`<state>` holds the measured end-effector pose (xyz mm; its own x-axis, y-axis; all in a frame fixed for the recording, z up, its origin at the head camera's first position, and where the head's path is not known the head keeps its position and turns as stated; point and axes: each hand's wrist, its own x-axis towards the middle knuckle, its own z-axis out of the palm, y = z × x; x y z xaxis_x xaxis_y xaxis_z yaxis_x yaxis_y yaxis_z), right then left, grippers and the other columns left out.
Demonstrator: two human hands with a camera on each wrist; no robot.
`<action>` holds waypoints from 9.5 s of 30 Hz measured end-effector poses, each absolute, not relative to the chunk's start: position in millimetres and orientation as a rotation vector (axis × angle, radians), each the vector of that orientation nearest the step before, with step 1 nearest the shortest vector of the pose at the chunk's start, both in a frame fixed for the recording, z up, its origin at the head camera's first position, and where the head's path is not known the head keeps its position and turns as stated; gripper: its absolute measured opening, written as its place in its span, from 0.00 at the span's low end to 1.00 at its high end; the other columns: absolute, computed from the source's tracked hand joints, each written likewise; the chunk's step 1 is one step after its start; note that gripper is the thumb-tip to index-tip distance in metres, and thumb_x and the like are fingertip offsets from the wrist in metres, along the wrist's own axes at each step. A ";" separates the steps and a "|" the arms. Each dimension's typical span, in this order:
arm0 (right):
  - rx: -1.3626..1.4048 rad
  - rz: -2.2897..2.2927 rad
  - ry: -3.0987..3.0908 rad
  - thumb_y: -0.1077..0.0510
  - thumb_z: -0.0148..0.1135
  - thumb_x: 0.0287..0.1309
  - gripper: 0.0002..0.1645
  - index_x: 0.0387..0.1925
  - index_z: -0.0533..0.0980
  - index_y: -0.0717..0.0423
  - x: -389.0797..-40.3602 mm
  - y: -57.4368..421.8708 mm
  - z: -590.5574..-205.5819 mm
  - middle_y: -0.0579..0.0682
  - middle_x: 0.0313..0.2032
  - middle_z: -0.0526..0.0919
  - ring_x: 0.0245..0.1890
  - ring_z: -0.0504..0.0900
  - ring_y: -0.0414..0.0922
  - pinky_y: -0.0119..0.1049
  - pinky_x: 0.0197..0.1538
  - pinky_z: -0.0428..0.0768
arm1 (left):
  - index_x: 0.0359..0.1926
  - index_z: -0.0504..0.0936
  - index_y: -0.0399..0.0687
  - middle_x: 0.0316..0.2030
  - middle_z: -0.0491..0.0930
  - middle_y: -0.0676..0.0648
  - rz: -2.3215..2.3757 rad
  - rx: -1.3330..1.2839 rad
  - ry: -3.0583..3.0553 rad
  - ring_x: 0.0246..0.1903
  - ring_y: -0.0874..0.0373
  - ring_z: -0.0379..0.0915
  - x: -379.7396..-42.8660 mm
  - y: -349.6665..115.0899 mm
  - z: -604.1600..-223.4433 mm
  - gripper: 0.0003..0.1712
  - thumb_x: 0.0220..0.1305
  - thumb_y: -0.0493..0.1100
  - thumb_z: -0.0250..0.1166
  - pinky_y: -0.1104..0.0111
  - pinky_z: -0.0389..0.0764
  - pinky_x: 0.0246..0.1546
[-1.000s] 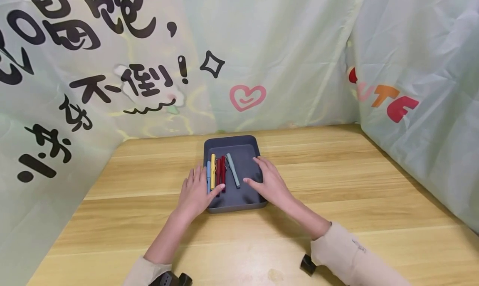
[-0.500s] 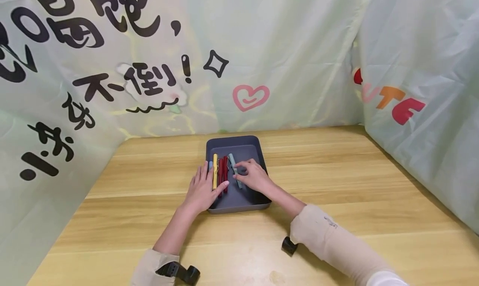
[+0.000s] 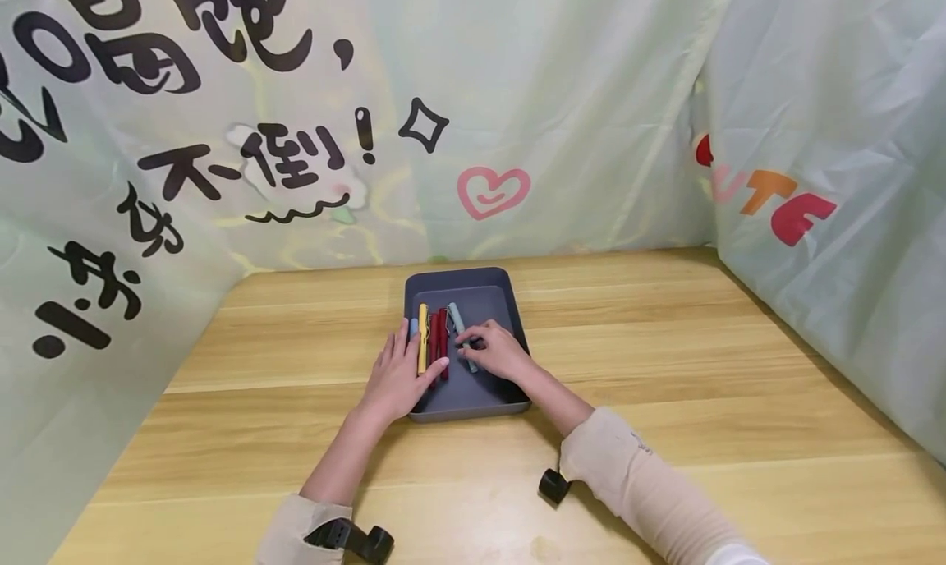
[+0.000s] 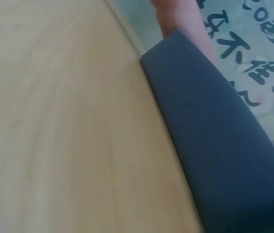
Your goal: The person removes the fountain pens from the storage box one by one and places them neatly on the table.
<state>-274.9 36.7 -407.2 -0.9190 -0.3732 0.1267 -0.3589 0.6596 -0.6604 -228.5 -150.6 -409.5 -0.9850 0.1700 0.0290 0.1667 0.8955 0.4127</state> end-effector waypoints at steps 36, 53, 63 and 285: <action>-0.430 -1.379 2.690 0.62 0.69 0.47 0.13 0.38 0.78 0.56 -280.5 39.0 -407.5 0.50 0.32 0.80 0.34 0.75 0.45 0.34 0.34 0.73 | 0.68 0.55 0.38 0.70 0.33 0.41 0.664 0.283 3.044 0.66 0.38 0.36 -229.1 -150.6 -408.5 0.45 0.64 0.68 0.44 0.47 0.49 0.60; -0.324 -1.628 2.401 0.66 0.62 0.54 0.14 0.45 0.78 0.62 -277.0 40.4 -407.0 0.52 0.33 0.80 0.28 0.77 0.43 0.34 0.32 0.78 | 0.68 0.57 0.37 0.70 0.35 0.41 0.671 0.273 3.045 0.66 0.38 0.37 -228.5 -150.5 -411.9 0.44 0.64 0.66 0.46 0.48 0.49 0.61; -0.264 -1.639 2.404 0.64 0.58 0.56 0.13 0.44 0.80 0.59 -278.6 40.0 -404.8 0.52 0.34 0.80 0.26 0.74 0.42 0.32 0.30 0.76 | 0.68 0.56 0.37 0.70 0.34 0.42 0.673 0.273 3.052 0.66 0.38 0.37 -229.6 -151.1 -411.1 0.44 0.64 0.66 0.45 0.47 0.49 0.60; -0.520 -1.614 2.465 0.67 0.60 0.55 0.13 0.44 0.77 0.68 -242.3 58.6 -374.1 0.59 0.39 0.79 0.35 0.80 0.56 0.45 0.39 0.78 | 0.69 0.53 0.37 0.70 0.35 0.38 0.741 0.293 3.038 0.66 0.41 0.39 -226.4 -157.7 -408.0 0.45 0.62 0.60 0.56 0.50 0.52 0.60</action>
